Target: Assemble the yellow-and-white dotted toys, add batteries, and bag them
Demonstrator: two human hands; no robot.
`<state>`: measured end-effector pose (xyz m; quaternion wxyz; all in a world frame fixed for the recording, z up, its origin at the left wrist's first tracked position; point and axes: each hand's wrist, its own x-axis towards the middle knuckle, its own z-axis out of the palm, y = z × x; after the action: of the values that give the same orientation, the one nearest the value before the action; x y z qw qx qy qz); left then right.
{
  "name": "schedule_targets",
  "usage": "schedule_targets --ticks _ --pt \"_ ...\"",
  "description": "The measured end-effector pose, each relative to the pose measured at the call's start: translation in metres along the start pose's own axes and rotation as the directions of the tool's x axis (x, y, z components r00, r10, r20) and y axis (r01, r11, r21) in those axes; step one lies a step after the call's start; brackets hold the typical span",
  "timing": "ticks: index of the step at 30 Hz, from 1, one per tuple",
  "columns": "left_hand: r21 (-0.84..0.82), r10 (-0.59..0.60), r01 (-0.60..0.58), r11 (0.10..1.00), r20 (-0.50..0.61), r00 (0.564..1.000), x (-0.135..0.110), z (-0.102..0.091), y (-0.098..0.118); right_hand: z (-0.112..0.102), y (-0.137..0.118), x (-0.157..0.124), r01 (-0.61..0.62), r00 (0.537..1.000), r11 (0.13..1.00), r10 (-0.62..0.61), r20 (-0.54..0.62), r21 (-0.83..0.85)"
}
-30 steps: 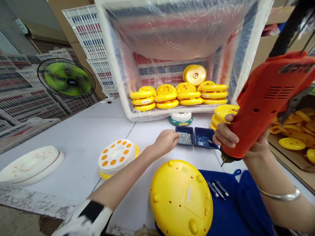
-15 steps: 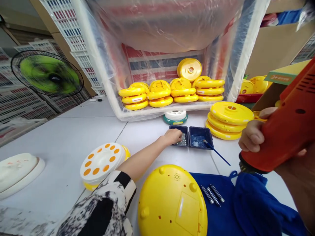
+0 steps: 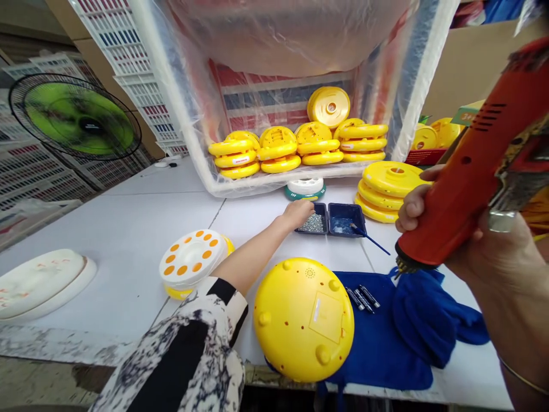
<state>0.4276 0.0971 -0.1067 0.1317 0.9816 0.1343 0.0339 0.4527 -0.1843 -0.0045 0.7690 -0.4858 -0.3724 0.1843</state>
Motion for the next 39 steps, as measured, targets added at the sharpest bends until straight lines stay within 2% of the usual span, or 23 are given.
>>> schedule_targets --ticks 3,5,7,10,13,16,19,22,26,32,39 --pt "-0.086 0.022 -0.029 0.996 -0.085 0.996 -0.009 -0.012 0.011 0.005 -0.006 -0.004 -0.012 1.000 1.000 0.012 -0.021 -0.018" --pt "-0.163 0.051 -0.073 0.984 -0.136 0.989 -0.027 -0.023 0.022 0.006 -0.012 -0.006 0.001 1.000 0.999 -0.002 -0.015 -0.045" --pt "-0.240 0.088 -0.128 0.962 -0.170 0.982 -0.058 -0.032 0.034 0.007 -0.017 -0.007 0.068 0.997 0.993 -0.065 0.036 -0.097" --pt "-0.362 0.158 -0.222 0.905 -0.198 0.967 -0.118 -0.038 0.052 0.009 -0.023 -0.010 0.206 0.972 0.970 -0.188 0.139 -0.132" --pt "-0.520 0.234 -0.338 0.784 -0.257 0.938 -0.173 -0.027 0.069 0.015 -0.025 -0.013 0.239 0.955 0.968 -0.221 0.197 -0.071" --pt "-0.520 0.285 -0.387 0.761 -0.267 0.921 -0.203 -0.003 0.085 0.027 -0.022 -0.016 0.209 0.955 0.978 -0.200 0.221 -0.018" --pt "-0.496 0.307 -0.404 0.769 -0.269 0.913 -0.212 0.018 0.099 0.043 -0.018 -0.022 0.197 0.959 0.980 -0.195 0.205 0.012" --pt "-0.496 0.294 -0.407 0.767 -0.292 0.910 -0.211 0.028 0.107 0.056 -0.016 -0.028 0.184 0.966 0.981 -0.191 0.177 0.055" --pt "-0.538 0.269 -0.394 0.745 -0.298 0.916 -0.213 0.028 0.111 0.062 -0.019 -0.032 0.215 0.972 0.977 -0.213 0.096 -0.004" --pt "-0.581 0.228 -0.379 0.721 -0.318 0.920 -0.215 0.025 0.116 0.062 -0.022 -0.038 0.278 0.954 0.959 -0.270 0.132 -0.051" --pt "-0.574 0.228 -0.382 0.724 -0.323 0.918 -0.211 0.027 0.116 0.063 -0.022 -0.045 0.257 0.961 0.966 -0.251 0.118 -0.037"
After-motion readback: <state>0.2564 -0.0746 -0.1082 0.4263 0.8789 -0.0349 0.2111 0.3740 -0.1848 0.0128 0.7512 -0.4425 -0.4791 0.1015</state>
